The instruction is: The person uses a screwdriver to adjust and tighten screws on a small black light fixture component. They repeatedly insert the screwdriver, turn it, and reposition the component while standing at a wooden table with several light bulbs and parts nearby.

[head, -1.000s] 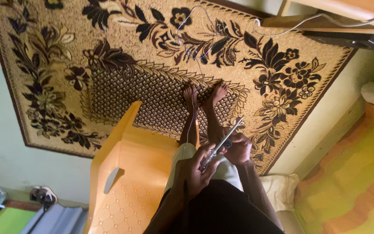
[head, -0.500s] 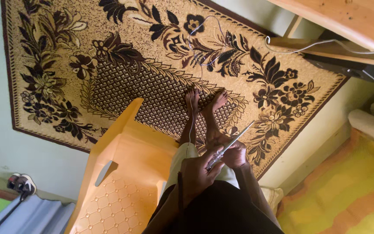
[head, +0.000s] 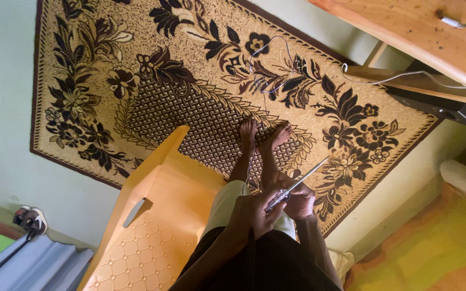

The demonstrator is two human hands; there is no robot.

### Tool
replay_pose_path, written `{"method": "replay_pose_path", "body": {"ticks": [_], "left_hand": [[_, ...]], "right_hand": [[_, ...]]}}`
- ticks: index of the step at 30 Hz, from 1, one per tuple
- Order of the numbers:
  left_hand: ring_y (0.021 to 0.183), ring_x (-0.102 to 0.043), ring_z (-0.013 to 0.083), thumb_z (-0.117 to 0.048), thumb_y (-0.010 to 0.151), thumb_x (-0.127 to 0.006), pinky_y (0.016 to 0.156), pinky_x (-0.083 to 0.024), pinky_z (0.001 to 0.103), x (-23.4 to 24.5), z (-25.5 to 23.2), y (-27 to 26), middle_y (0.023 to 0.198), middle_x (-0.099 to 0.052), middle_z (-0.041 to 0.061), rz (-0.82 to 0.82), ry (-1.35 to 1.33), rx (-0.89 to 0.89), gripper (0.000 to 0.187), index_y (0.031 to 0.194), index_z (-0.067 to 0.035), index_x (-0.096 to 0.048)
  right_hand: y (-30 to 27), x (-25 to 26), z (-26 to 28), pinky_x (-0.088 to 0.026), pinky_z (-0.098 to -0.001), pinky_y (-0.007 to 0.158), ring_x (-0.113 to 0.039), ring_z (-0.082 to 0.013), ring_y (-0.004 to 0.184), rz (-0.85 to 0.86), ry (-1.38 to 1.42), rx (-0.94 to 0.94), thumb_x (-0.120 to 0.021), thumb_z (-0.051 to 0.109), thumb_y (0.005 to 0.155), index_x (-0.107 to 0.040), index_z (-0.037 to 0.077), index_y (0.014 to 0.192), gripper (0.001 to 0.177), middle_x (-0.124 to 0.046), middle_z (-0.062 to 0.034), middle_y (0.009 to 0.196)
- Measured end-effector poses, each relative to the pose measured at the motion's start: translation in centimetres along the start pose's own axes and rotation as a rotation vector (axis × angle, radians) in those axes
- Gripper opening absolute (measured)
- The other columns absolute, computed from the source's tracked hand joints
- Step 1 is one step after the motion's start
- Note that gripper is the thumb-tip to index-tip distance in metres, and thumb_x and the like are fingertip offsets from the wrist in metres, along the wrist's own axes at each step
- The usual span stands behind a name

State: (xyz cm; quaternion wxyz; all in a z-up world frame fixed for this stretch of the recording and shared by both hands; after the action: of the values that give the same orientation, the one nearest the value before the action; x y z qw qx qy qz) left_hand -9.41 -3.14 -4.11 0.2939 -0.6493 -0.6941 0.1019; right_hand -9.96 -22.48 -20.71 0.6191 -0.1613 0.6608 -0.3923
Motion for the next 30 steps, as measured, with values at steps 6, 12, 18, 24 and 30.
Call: {"method": "replay_pose_path", "body": {"ticks": [6, 12, 18, 24, 30], "left_hand": [[0.064, -0.073, 0.0296, -0.017, 0.092, -0.073, 0.060, -0.058, 0.039, 0.1, -0.5, 0.1, 0.074, -0.071, 0.016, 0.104, -0.008, 0.058, 0.044, 0.134, -0.015, -0.062], [0.073, -0.075, 0.0298, -0.014, 0.091, -0.074, 0.061, -0.059, 0.038, -0.5, -1.1, 0.2, 0.086, -0.074, 0.015, 0.026, -0.017, -0.122, 0.036, 0.125, -0.012, -0.064], [0.070, -0.075, 0.0282, -0.018, 0.093, -0.076, 0.060, -0.058, 0.038, -1.2, -1.0, -0.1, 0.082, -0.073, 0.015, 0.147, 0.042, -0.094, 0.025, 0.116, -0.013, -0.067], [0.064, -0.076, 0.0217, -0.016, 0.095, -0.069, 0.056, -0.061, 0.033, -1.4, -1.8, -0.3, 0.091, -0.077, 0.010, 0.210, -0.057, -0.054, 0.026, 0.120, -0.016, -0.071], [0.066, -0.077, 0.0217, -0.019, 0.092, -0.077, 0.055, -0.058, 0.033, 0.3, -4.3, -1.2, 0.082, -0.078, 0.014, 0.192, 0.105, -0.077, 0.020, 0.109, -0.010, -0.072]], "right_hand": [[-1.0, 1.2, -0.8, -0.052, -0.0414, 0.088, -0.065, -0.0276, 0.095, 0.033, 0.076, 0.157, -0.064, 0.026, 0.090, -0.062, -0.011, 0.112, 0.043, -0.070, -0.0190, 0.109], [-2.1, 0.6, -0.7, -0.051, -0.0366, 0.089, -0.067, -0.0254, 0.097, -0.060, 0.181, 0.124, -0.063, 0.027, 0.081, -0.060, -0.010, 0.126, 0.058, -0.071, -0.0157, 0.109], [-3.3, 0.6, -1.4, -0.052, -0.0375, 0.091, -0.069, -0.0253, 0.095, -0.143, 0.135, 0.181, -0.063, 0.030, 0.082, -0.060, -0.011, 0.124, 0.060, -0.072, -0.0167, 0.110], [-3.6, -0.2, -1.8, -0.055, -0.0388, 0.082, -0.069, -0.0250, 0.092, 0.127, 0.288, 0.309, -0.067, 0.025, 0.092, -0.061, -0.006, 0.120, 0.042, -0.071, -0.0192, 0.116], [-4.9, -4.0, -1.5, -0.057, -0.0372, 0.072, -0.069, -0.0229, 0.084, -0.093, 0.252, 0.242, -0.068, 0.033, 0.070, -0.064, 0.001, 0.117, 0.057, -0.072, -0.0107, 0.099]]}}
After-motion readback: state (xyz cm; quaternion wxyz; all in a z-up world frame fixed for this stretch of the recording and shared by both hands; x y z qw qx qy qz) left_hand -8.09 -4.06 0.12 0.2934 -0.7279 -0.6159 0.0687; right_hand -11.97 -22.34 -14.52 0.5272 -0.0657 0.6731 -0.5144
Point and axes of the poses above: each hand's wrist, its own y-axis towards the middle knuckle, its own x-axis out of the back of the hand, z = x × y, the point moved 3 cm from there along y, towards the middle knuckle
